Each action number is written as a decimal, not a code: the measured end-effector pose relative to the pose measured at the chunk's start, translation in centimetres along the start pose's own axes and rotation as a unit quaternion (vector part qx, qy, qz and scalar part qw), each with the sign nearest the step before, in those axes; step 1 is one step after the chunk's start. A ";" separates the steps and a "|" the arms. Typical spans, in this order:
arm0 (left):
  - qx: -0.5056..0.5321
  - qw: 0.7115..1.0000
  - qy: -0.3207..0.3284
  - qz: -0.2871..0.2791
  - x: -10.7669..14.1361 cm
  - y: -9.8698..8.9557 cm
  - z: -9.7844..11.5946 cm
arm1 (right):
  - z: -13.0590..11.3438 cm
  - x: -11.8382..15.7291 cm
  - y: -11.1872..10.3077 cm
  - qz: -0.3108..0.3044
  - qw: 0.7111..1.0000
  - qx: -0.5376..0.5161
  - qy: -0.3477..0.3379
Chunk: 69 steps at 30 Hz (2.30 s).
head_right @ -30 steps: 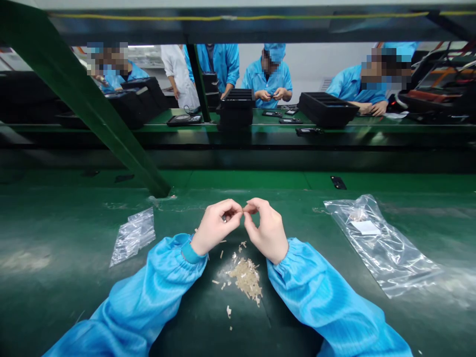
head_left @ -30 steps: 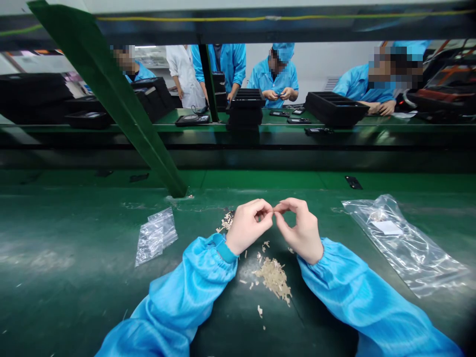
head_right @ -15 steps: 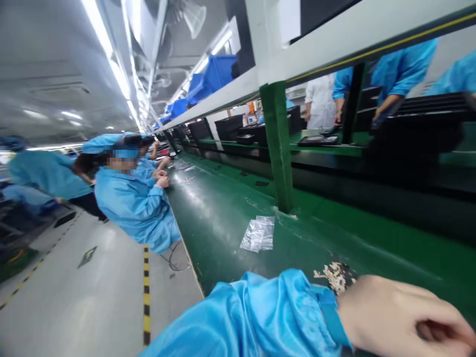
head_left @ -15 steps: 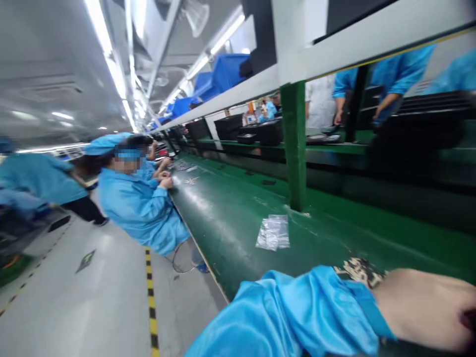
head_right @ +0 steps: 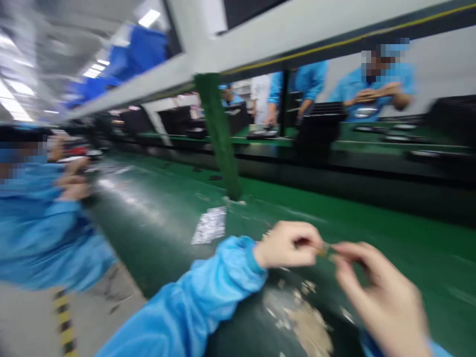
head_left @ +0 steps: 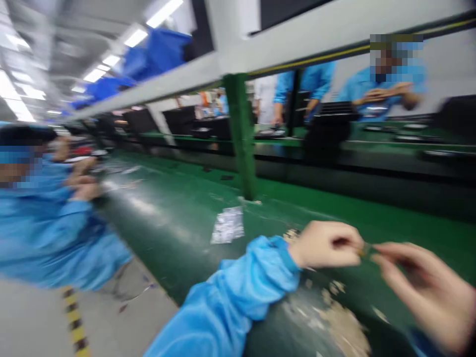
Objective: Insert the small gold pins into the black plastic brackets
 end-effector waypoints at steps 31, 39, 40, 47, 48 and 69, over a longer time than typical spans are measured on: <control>0.035 0.999 0.006 -0.019 -0.2 0.5 -0.3 | 0.1 1.5 -3.2 -0.094 0.989 0.088 0.073; 0.040 0.999 0.001 -0.025 -0.3 0.6 -0.2 | 0.0 1.7 -3.1 -0.102 0.988 0.100 0.055; 0.045 0.999 -0.004 -0.028 -0.3 0.6 -0.3 | 0.0 1.6 -3.1 -0.103 0.988 0.102 0.053; 0.147 0.984 -0.099 -0.020 -0.3 0.3 -2.3 | -0.5 1.0 -4.0 -0.086 0.988 0.125 0.041; 0.173 0.978 -0.114 -0.018 -0.3 0.3 -2.6 | -0.7 1.0 -4.1 -0.088 0.988 0.123 0.030; 0.466 0.816 -0.319 -0.124 1.6 4.1 -2.5 | -3.5 2.6 -3.7 -0.059 0.945 0.233 -0.222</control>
Point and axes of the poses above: each hand's wrist, its own x-axis away from the middle knuckle, its own y-axis out of the palm, z = x × y, the point moved 7 cm from there along -x, towards the middle knuckle, and after that the axes turned 6 degrees about z, right-handed, at the moved point
